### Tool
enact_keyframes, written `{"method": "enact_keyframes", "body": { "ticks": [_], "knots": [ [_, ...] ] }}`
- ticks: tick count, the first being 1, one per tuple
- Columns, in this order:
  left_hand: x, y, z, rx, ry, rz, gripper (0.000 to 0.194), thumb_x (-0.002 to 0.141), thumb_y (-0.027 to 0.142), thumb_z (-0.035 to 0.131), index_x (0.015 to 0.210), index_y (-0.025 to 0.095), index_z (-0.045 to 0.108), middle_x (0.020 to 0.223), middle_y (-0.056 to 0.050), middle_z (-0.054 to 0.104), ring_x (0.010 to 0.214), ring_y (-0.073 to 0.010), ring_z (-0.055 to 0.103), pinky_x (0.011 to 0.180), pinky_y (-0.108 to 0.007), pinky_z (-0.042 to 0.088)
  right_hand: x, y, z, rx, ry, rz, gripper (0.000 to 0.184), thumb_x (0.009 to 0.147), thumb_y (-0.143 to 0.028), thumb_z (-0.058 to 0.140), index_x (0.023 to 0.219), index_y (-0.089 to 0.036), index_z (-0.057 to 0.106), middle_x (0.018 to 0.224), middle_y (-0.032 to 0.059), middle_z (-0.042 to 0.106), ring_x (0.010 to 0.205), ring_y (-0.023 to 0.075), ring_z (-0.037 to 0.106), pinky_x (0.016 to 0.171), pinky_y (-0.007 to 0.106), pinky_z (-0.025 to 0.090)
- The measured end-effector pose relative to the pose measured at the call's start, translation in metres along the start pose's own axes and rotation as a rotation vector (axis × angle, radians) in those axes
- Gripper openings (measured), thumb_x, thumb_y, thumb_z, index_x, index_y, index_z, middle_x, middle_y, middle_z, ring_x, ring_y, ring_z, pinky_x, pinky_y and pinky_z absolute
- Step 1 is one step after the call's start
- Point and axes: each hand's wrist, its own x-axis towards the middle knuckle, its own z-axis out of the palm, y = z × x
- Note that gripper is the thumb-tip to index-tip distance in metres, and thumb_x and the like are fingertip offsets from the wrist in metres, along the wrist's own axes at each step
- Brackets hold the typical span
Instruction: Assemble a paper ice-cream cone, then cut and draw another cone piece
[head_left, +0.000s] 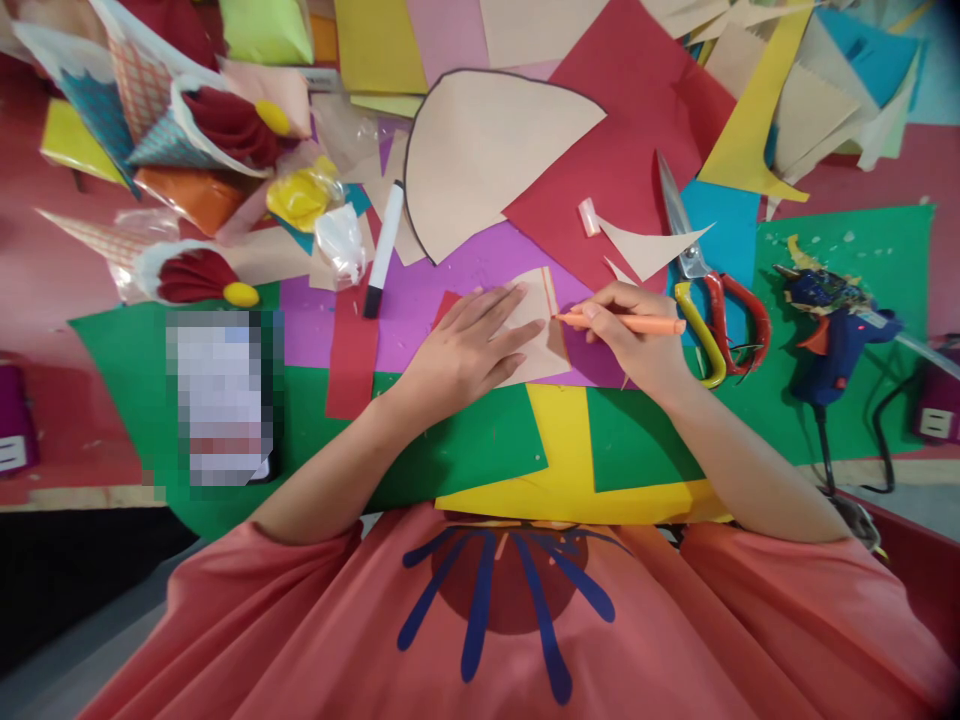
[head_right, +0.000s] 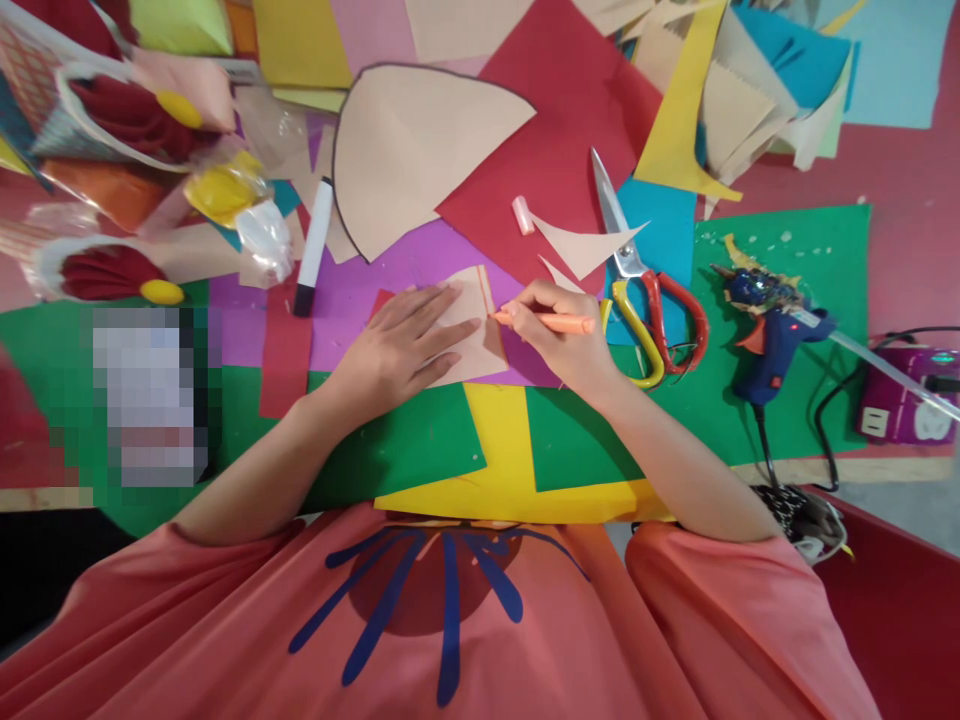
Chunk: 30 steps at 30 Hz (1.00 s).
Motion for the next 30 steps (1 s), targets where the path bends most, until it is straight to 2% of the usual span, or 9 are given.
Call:
{"method": "enact_keyframes", "body": {
  "ticks": [10,17,26,30],
  "knots": [
    [0.0002,0.0001,-0.0002,-0.023,-0.006,-0.012,0.039,0.097,0.032,0.044,0.135,0.026,0.051,0.15,-0.013,0.042,0.139,-0.0294,0.04,0.11,-0.053,0.038,0.0,0.0001,0.0003,0.083,0.007,0.054,0.018,0.08,-0.021,0.058,0.063,-0.019,0.063,0.056,-0.0032,0.062,0.054,0.0097,0.056,0.054,0.025,0.043],
    [0.0008,0.0007,-0.0015,0.025,0.018,0.021,0.039,0.097,0.031,0.045,0.133,0.021,0.053,0.147,-0.016,0.045,0.136,-0.0315,0.044,0.108,-0.051,0.041,-0.0009,0.001,0.0,0.059,0.019,0.013,0.019,0.083,-0.027,0.06,0.067,-0.019,0.065,0.057,-0.0029,0.062,0.055,0.0097,0.056,0.056,0.025,0.043],
    [0.0003,0.0001,-0.0008,-0.022,-0.008,-0.016,0.038,0.097,0.033,0.044,0.134,0.026,0.051,0.149,-0.013,0.042,0.139,-0.0291,0.041,0.11,-0.053,0.039,0.0014,-0.003,0.0016,0.14,-0.012,0.107,0.019,0.073,-0.026,0.06,0.055,-0.019,0.059,0.056,-0.0012,0.065,0.049,0.009,0.052,0.049,0.024,0.039],
    [0.0004,0.0002,-0.0012,-0.018,-0.005,-0.011,0.038,0.097,0.033,0.044,0.134,0.025,0.052,0.149,-0.013,0.043,0.138,-0.0297,0.042,0.109,-0.052,0.039,0.0004,-0.0036,0.0017,0.145,0.012,0.101,0.02,0.075,-0.024,0.057,0.057,-0.019,0.062,0.054,-0.0018,0.062,0.049,0.0087,0.052,0.049,0.024,0.039]
  ]
}}
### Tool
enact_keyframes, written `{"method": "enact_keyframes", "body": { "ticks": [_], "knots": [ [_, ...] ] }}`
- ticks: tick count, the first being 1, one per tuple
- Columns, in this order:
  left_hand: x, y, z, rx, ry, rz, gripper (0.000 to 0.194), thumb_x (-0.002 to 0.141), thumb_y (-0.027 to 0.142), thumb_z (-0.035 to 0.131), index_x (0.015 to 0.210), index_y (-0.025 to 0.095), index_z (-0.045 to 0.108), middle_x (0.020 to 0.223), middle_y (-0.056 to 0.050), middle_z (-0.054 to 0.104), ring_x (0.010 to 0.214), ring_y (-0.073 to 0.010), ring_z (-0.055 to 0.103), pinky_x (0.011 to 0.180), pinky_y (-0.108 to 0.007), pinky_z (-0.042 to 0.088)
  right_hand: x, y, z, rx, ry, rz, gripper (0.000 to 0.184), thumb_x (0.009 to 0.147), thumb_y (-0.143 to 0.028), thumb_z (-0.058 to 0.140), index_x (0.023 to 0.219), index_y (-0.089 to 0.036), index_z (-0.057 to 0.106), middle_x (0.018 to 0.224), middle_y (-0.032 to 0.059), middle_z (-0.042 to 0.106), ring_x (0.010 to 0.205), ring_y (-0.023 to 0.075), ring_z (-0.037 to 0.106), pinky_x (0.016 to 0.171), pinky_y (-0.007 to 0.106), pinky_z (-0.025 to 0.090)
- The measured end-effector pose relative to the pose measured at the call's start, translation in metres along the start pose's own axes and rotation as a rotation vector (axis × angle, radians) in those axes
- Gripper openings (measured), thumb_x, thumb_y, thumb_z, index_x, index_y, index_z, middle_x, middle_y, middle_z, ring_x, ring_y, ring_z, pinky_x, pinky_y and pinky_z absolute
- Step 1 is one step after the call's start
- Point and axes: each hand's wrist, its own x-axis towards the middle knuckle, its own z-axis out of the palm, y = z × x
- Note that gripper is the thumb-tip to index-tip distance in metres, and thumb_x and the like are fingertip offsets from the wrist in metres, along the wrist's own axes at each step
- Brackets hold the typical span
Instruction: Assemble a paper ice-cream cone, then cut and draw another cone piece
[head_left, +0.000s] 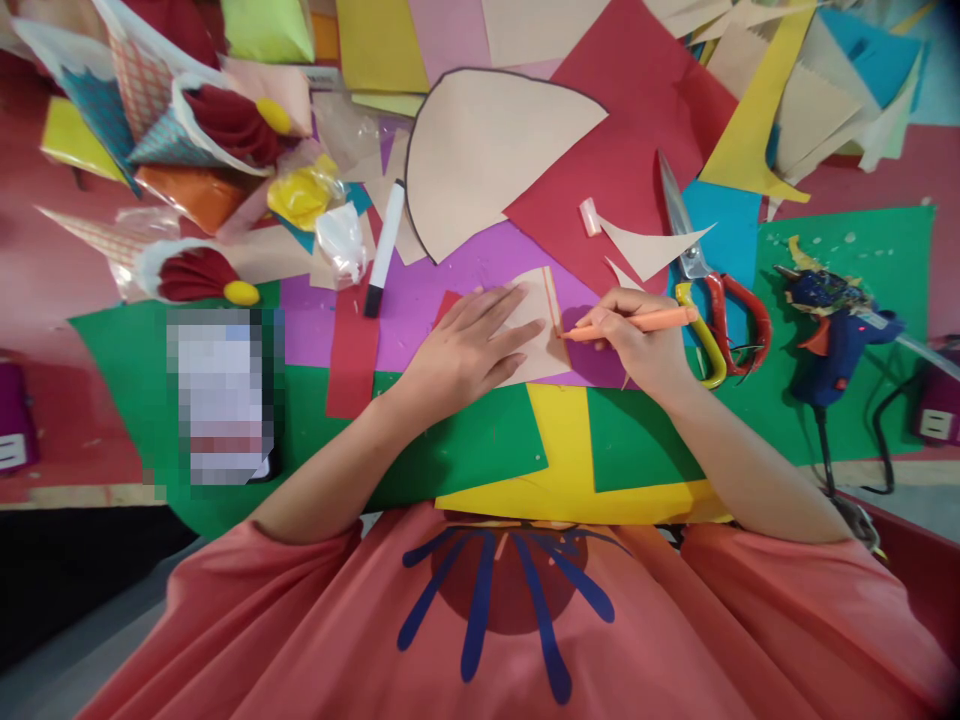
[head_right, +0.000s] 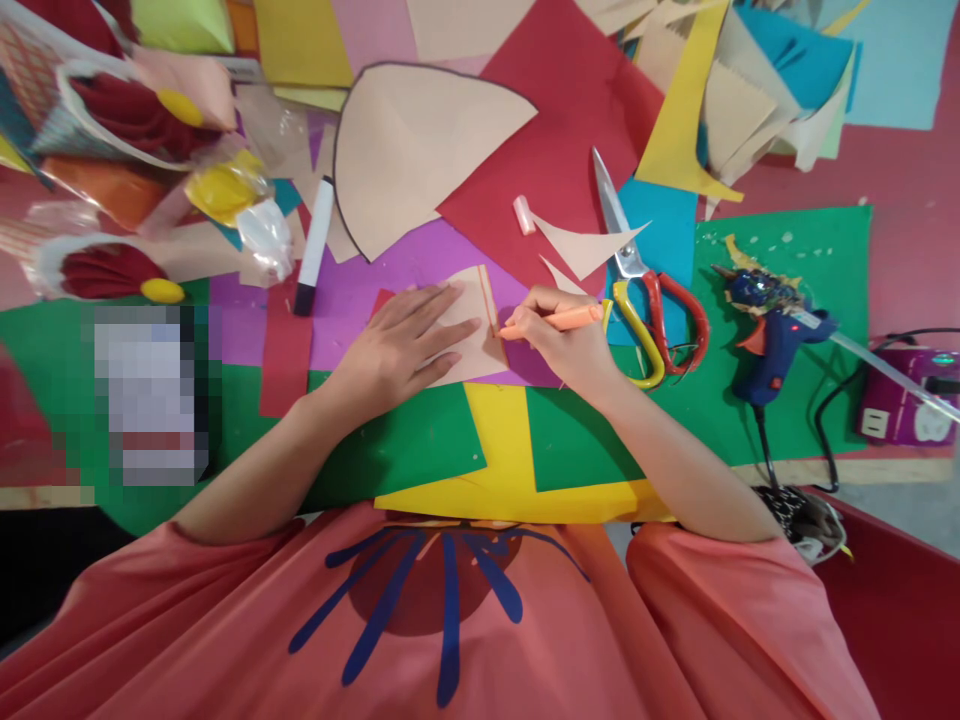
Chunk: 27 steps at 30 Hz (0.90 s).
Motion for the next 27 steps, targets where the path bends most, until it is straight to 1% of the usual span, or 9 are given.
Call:
{"method": "enact_keyframes", "body": {
  "ticks": [4,9,15,19,22,24,27],
  "knots": [
    [0.0007,0.0006,-0.0009,0.011,0.008,0.012,0.039,0.098,0.033,0.043,0.133,0.023,0.053,0.148,-0.015,0.044,0.137,-0.0306,0.043,0.109,-0.052,0.04,-0.0009,0.0013,-0.0003,-0.05,0.006,-0.051,0.019,0.078,-0.025,0.057,0.062,-0.018,0.065,0.054,-0.0021,0.062,0.051,0.0091,0.053,0.052,0.024,0.04],
    [0.0008,0.0008,-0.0008,0.001,-0.003,0.0,0.038,0.097,0.033,0.043,0.133,0.024,0.053,0.149,-0.014,0.043,0.138,-0.0299,0.041,0.11,-0.053,0.039,-0.0012,0.0019,-0.0009,-0.087,-0.023,-0.037,0.021,0.075,-0.028,0.058,0.057,-0.018,0.06,0.056,-0.0007,0.064,0.051,0.01,0.053,0.05,0.024,0.037],
    [0.0001,-0.0004,-0.0002,0.03,0.017,0.027,0.039,0.097,0.032,0.044,0.134,0.022,0.053,0.148,-0.015,0.044,0.137,-0.0304,0.043,0.109,-0.051,0.04,-0.0009,-0.0011,-0.0007,-0.124,-0.038,-0.028,0.022,0.071,-0.027,0.056,0.051,-0.018,0.058,0.048,-0.001,0.058,0.048,0.0091,0.047,0.046,0.023,0.032],
    [0.0,-0.0007,0.0001,0.027,0.014,0.029,0.039,0.097,0.032,0.044,0.134,0.023,0.052,0.148,-0.014,0.043,0.137,-0.0297,0.043,0.109,-0.051,0.04,-0.001,-0.0031,-0.0013,-0.135,-0.059,-0.019,0.021,0.071,-0.026,0.055,0.052,-0.018,0.059,0.051,0.0004,0.063,0.05,0.0103,0.052,0.046,0.022,0.036],
    [0.0,-0.0004,0.0004,0.042,0.038,0.044,0.038,0.097,0.031,0.045,0.133,0.022,0.053,0.147,-0.015,0.045,0.136,-0.0307,0.045,0.108,-0.05,0.041,-0.0011,-0.0036,-0.0017,-0.139,-0.084,-0.012,0.021,0.071,-0.027,0.055,0.053,-0.018,0.061,0.054,0.0013,0.066,0.052,0.0112,0.056,0.047,0.022,0.038],
    [0.0001,-0.0002,0.0006,0.044,0.048,0.049,0.038,0.097,0.031,0.046,0.132,0.021,0.054,0.146,-0.016,0.046,0.135,-0.0312,0.046,0.108,-0.05,0.041,-0.0011,-0.0032,-0.0019,-0.137,-0.094,-0.012,0.021,0.071,-0.026,0.055,0.053,-0.018,0.061,0.055,0.0014,0.067,0.052,0.0113,0.057,0.047,0.022,0.039],
    [0.0002,-0.0002,0.0006,0.022,0.033,0.029,0.038,0.097,0.032,0.046,0.133,0.023,0.053,0.147,-0.015,0.045,0.136,-0.0303,0.044,0.109,-0.051,0.04,-0.0011,-0.0023,-0.0023,-0.144,-0.107,-0.016,0.02,0.071,-0.023,0.054,0.052,-0.018,0.061,0.054,0.0009,0.067,0.051,0.0112,0.057,0.047,0.022,0.039]
  ]
}}
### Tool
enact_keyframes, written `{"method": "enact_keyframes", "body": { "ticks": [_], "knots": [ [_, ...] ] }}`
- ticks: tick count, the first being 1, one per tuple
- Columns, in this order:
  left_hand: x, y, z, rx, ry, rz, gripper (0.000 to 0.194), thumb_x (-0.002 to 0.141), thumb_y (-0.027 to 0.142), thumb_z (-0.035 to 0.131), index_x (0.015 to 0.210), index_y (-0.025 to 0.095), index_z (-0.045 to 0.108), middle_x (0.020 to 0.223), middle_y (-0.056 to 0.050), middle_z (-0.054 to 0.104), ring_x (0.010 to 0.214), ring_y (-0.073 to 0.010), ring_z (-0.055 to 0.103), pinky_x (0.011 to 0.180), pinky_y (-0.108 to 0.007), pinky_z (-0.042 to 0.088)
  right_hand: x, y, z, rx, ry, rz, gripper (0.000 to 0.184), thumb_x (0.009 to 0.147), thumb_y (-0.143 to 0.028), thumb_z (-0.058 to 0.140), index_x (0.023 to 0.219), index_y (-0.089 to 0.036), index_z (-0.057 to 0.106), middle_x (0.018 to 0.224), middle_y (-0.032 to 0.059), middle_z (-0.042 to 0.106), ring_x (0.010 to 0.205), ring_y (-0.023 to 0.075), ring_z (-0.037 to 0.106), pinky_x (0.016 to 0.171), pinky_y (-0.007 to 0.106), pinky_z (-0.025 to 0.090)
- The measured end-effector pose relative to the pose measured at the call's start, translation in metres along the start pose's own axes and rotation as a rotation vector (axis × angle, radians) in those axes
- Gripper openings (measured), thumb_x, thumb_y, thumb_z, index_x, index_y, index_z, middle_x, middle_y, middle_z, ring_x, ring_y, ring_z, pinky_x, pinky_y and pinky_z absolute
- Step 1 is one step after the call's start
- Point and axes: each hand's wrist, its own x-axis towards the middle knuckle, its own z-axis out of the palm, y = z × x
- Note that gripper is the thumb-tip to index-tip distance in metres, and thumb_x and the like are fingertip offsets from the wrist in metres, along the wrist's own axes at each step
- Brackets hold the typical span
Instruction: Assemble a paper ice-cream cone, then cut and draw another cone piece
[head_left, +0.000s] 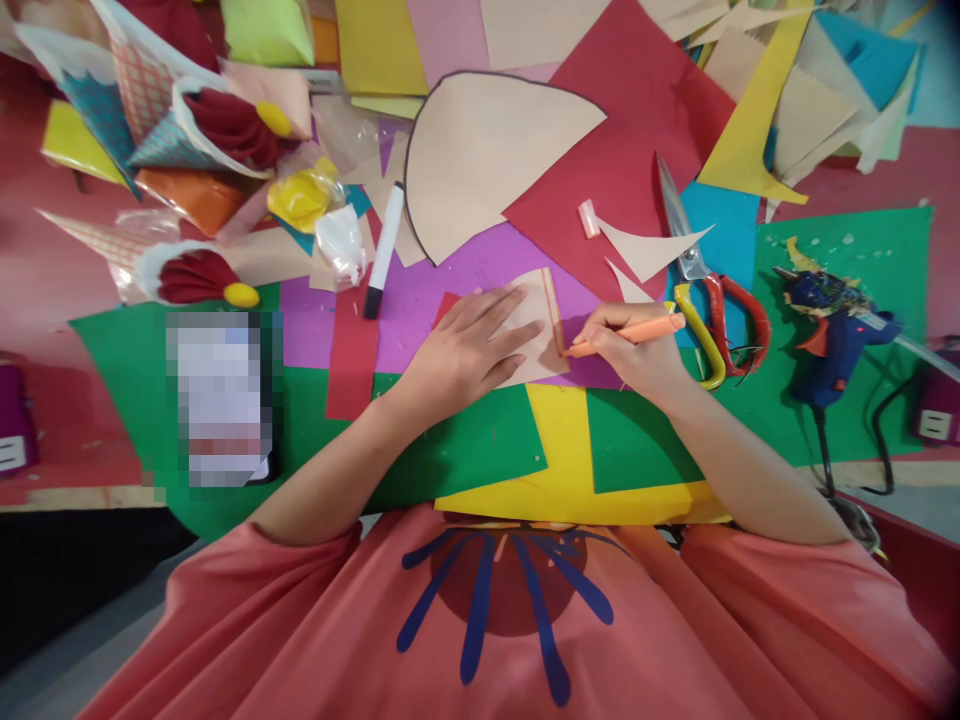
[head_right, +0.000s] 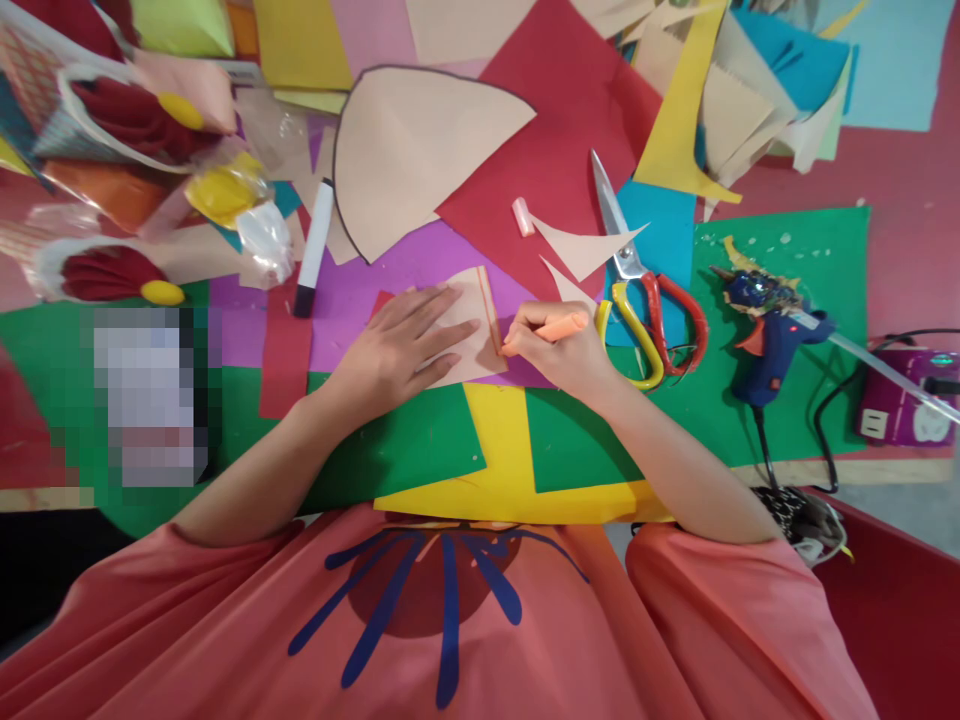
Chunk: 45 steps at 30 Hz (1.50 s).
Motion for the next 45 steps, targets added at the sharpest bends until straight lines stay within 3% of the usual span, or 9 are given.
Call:
{"method": "enact_keyframes", "body": {
  "ticks": [28,33,36,41,45],
  "knots": [
    [0.0,-0.0016,0.0006,0.009,0.004,0.02,0.038,0.097,0.032,0.045,0.133,0.021,0.053,0.146,-0.016,0.045,0.136,-0.0307,0.045,0.108,-0.051,0.041,-0.0026,0.0032,-0.005,-0.011,-0.153,-0.05,0.022,0.069,-0.018,0.051,0.048,-0.017,0.057,0.045,-0.0014,0.057,0.044,0.0076,0.046,0.042,0.022,0.029],
    [0.0,-0.0023,0.0007,-0.021,-0.021,-0.001,0.038,0.097,0.033,0.045,0.133,0.022,0.054,0.147,-0.015,0.045,0.137,-0.0296,0.043,0.11,-0.051,0.039,-0.0003,0.0057,-0.0041,0.23,0.071,-0.04,0.021,0.073,-0.019,0.051,0.053,-0.018,0.06,0.056,-0.0009,0.066,0.05,0.0082,0.056,0.048,0.021,0.042],
    [-0.0003,-0.0014,-0.0001,-0.016,-0.016,0.036,0.037,0.097,0.032,0.046,0.131,0.023,0.056,0.145,-0.014,0.047,0.135,-0.0289,0.046,0.11,-0.052,0.039,0.001,0.0051,-0.001,0.278,0.17,-0.04,0.02,0.081,-0.025,0.053,0.067,-0.019,0.066,0.059,-0.0018,0.066,0.049,0.0074,0.056,0.048,0.021,0.045],
    [-0.0004,0.0026,-0.0022,-0.007,-0.009,0.173,0.034,0.095,0.031,0.049,0.128,0.025,0.058,0.139,-0.01,0.055,0.128,-0.0256,0.054,0.108,-0.05,0.043,0.0011,0.0052,0.0018,0.201,0.201,-0.032,0.018,0.086,-0.033,0.058,0.079,-0.02,0.07,0.066,-0.002,0.067,0.055,0.0071,0.06,0.051,0.02,0.049],
    [0.0003,0.0044,-0.003,-0.007,-0.01,0.184,0.034,0.095,0.032,0.05,0.127,0.025,0.059,0.138,-0.01,0.056,0.127,-0.0258,0.054,0.106,-0.049,0.045,0.0008,0.0074,0.0011,0.119,0.181,-0.031,0.019,0.087,-0.033,0.059,0.082,-0.019,0.071,0.068,-0.0016,0.068,0.055,0.0068,0.059,0.052,0.02,0.05]
  ]
}}
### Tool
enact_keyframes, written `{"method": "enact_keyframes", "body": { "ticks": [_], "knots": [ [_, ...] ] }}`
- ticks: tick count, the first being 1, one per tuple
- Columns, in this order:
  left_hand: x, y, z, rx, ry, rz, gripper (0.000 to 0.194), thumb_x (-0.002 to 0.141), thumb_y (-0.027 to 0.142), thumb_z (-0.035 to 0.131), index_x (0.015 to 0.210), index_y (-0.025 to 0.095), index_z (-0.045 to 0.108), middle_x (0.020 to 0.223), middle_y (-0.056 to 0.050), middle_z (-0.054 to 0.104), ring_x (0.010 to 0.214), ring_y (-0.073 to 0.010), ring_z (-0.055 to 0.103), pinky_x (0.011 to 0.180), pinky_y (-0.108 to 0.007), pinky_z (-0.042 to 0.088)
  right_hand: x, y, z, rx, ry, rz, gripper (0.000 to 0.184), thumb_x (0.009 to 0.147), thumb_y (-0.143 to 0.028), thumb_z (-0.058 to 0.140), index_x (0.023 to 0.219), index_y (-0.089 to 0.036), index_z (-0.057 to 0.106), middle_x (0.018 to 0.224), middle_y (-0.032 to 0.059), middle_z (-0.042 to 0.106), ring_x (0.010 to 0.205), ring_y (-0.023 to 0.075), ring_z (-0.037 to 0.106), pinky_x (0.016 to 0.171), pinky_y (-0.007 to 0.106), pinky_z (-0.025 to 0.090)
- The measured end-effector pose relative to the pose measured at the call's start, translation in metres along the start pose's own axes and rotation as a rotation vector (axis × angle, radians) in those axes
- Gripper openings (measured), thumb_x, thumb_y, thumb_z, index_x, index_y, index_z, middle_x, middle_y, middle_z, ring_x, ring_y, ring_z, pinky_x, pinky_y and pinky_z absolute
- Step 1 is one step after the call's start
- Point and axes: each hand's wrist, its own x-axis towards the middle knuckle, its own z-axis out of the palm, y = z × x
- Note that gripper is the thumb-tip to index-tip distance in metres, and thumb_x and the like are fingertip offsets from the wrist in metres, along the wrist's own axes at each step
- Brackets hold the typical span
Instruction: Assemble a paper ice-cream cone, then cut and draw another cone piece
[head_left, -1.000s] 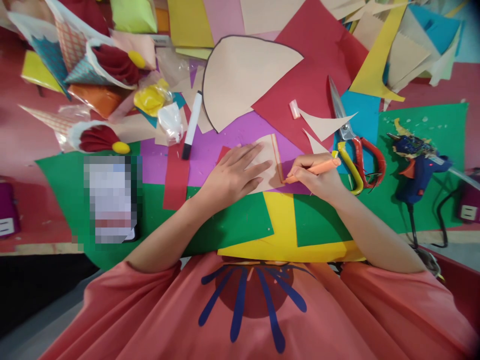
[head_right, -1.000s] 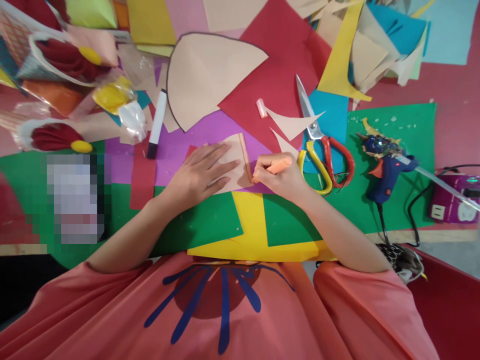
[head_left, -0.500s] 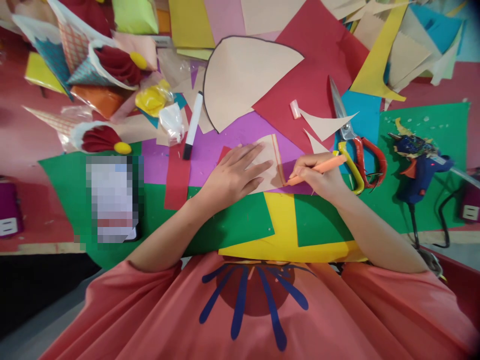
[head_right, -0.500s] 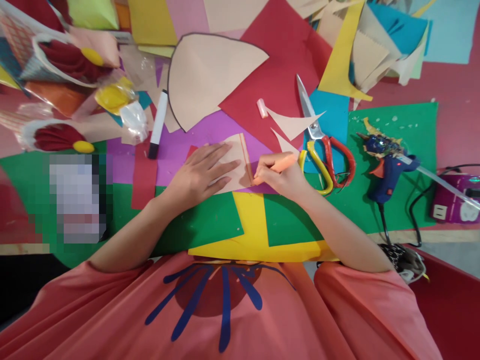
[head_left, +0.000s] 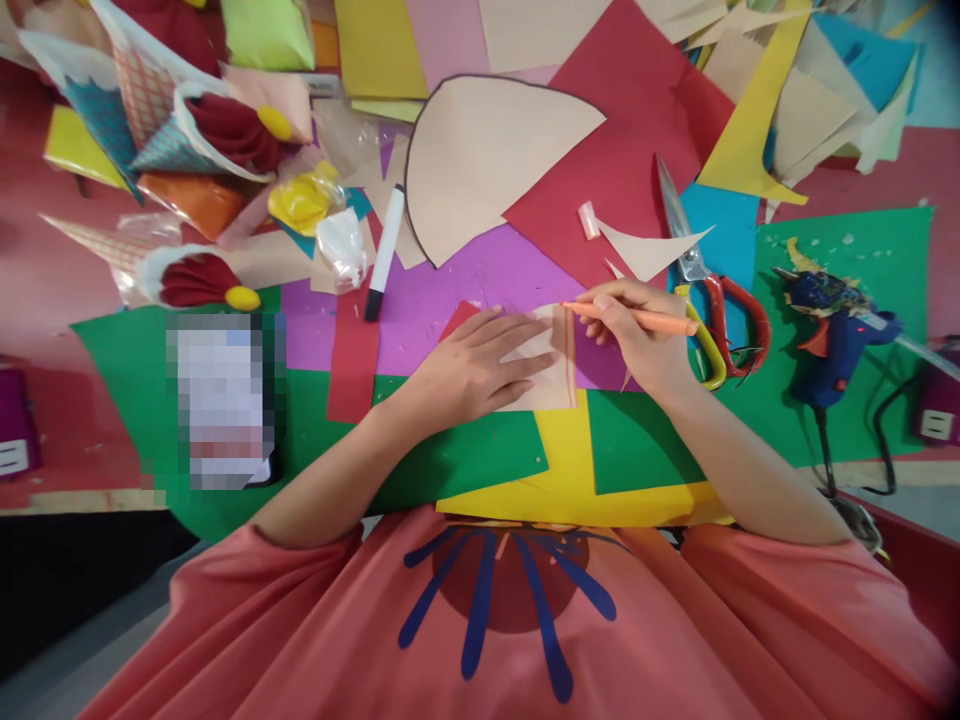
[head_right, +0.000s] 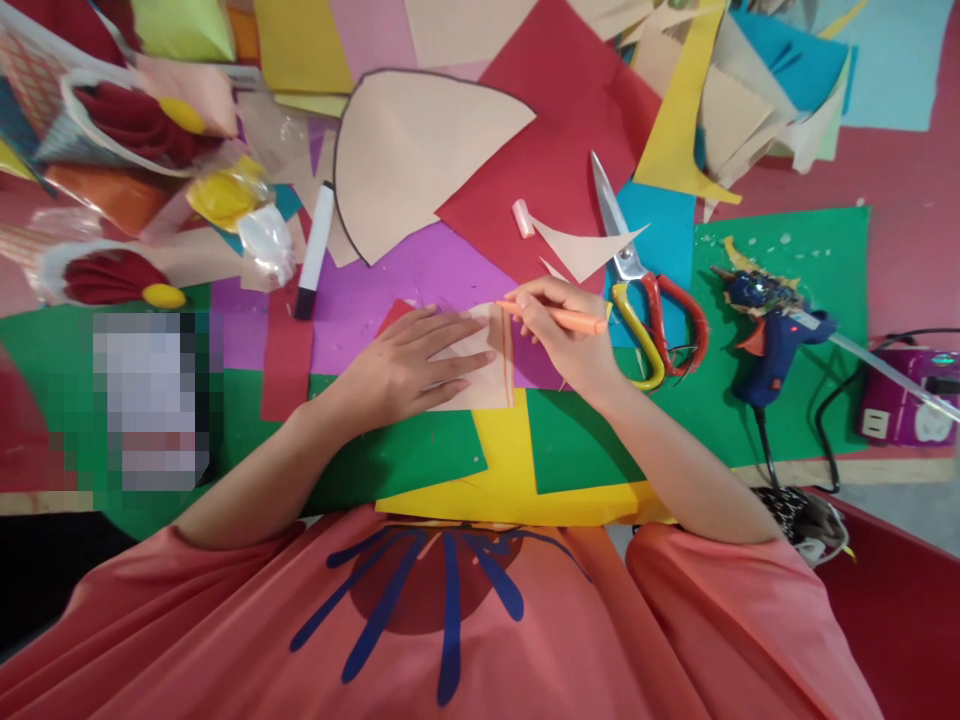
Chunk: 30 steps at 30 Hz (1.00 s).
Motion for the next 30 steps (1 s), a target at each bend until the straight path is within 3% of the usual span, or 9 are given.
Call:
{"method": "enact_keyframes", "body": {
  "ticks": [13,20,30],
  "knots": [
    [-0.0007,-0.0004,0.001,-0.043,-0.012,-0.027,0.034,0.095,0.031,0.051,0.128,0.027,0.058,0.141,-0.01,0.053,0.129,-0.0263,0.052,0.108,-0.051,0.042,0.0019,0.0059,0.0005,-0.009,-0.018,-0.013,0.018,0.086,-0.031,0.059,0.082,-0.018,0.071,0.069,-0.0012,0.069,0.053,0.0065,0.058,0.052,0.021,0.047],
    [-0.0002,-0.0009,0.002,-0.025,0.015,-0.002,0.033,0.095,0.033,0.05,0.125,0.025,0.06,0.139,-0.011,0.055,0.127,-0.0266,0.054,0.106,-0.049,0.044,0.0021,0.0011,-0.0011,0.028,-0.041,0.027,0.018,0.083,-0.021,0.056,0.072,-0.017,0.07,0.062,-0.0019,0.067,0.051,0.0062,0.057,0.05,0.02,0.046],
    [-0.0006,-0.0014,0.0031,-0.041,0.023,-0.007,0.033,0.095,0.032,0.05,0.126,0.026,0.059,0.14,-0.01,0.054,0.128,-0.026,0.053,0.107,-0.049,0.044,0.0015,0.0041,-0.0001,-0.021,-0.03,0.002,0.02,0.086,-0.032,0.059,0.08,-0.018,0.071,0.068,-0.0007,0.069,0.054,0.0072,0.058,0.053,0.021,0.047]
  ]
}}
